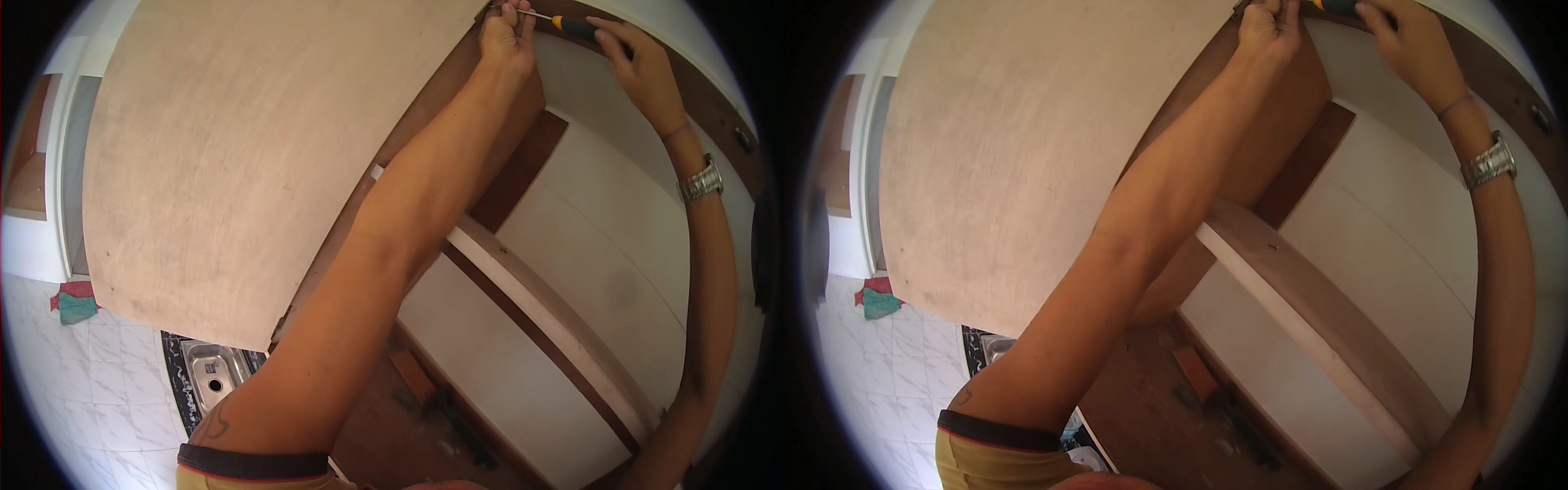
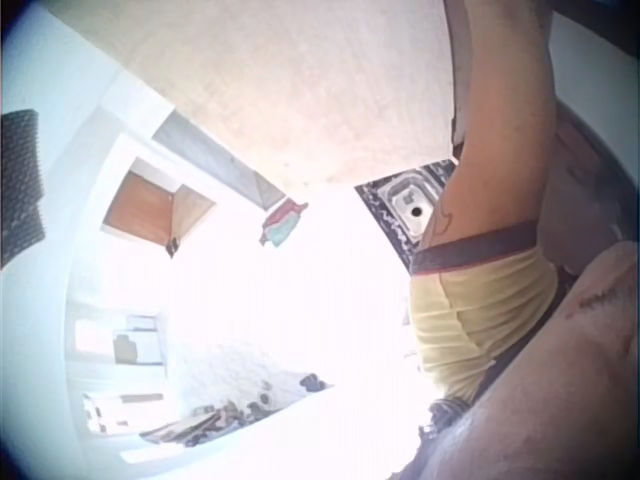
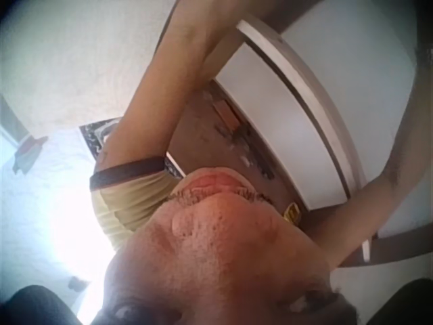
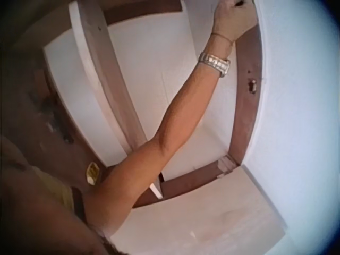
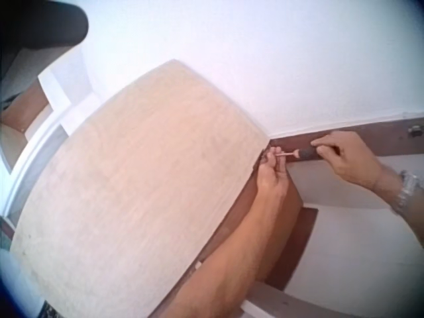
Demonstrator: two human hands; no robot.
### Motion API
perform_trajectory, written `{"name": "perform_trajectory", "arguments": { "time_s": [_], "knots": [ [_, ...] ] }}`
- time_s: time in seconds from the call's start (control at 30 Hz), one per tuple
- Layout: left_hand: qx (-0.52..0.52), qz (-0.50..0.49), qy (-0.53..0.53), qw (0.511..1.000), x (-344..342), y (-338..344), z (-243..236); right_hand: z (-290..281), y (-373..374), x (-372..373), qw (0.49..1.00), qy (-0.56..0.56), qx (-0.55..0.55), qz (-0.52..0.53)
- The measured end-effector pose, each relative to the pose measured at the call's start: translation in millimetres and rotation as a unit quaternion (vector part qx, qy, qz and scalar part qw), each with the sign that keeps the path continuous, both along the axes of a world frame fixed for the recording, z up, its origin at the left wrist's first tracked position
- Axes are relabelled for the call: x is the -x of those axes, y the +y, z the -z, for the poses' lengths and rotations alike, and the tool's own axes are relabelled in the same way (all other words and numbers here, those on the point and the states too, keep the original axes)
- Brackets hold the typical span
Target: The person uses a screwdriver to adjust screws on a cabinet hinge and shelf support, then handles a hammer to tap a wooden component inside the cabinet.
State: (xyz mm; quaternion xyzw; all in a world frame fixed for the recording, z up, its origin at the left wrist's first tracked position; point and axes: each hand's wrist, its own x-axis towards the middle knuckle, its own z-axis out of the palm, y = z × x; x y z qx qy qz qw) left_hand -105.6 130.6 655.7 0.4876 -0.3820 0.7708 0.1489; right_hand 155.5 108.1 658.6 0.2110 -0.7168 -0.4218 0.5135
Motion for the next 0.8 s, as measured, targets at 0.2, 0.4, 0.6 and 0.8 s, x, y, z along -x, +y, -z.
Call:
{"name": "perform_trajectory", "arguments": {
  "time_s": [0.2,0.4,0.6,0.8],
  "knots": [
    [0.018,-0.028,-0.021,0.999,18,-5,-2,12,-14,1,1.000,-0.021,0.011,-0.018],
    [0.044,0.029,0.015,0.998,0,-3,19,-13,-12,3,0.967,-0.109,0.222,0.059],
    [0.048,-0.032,-0.024,0.998,0,-11,14,11,2,10,0.998,-0.041,0.014,0.053],
    [-0.002,-0.019,0.041,0.999,13,-5,2,-22,4,1,0.878,-0.211,0.428,0.040]
  ]
}}
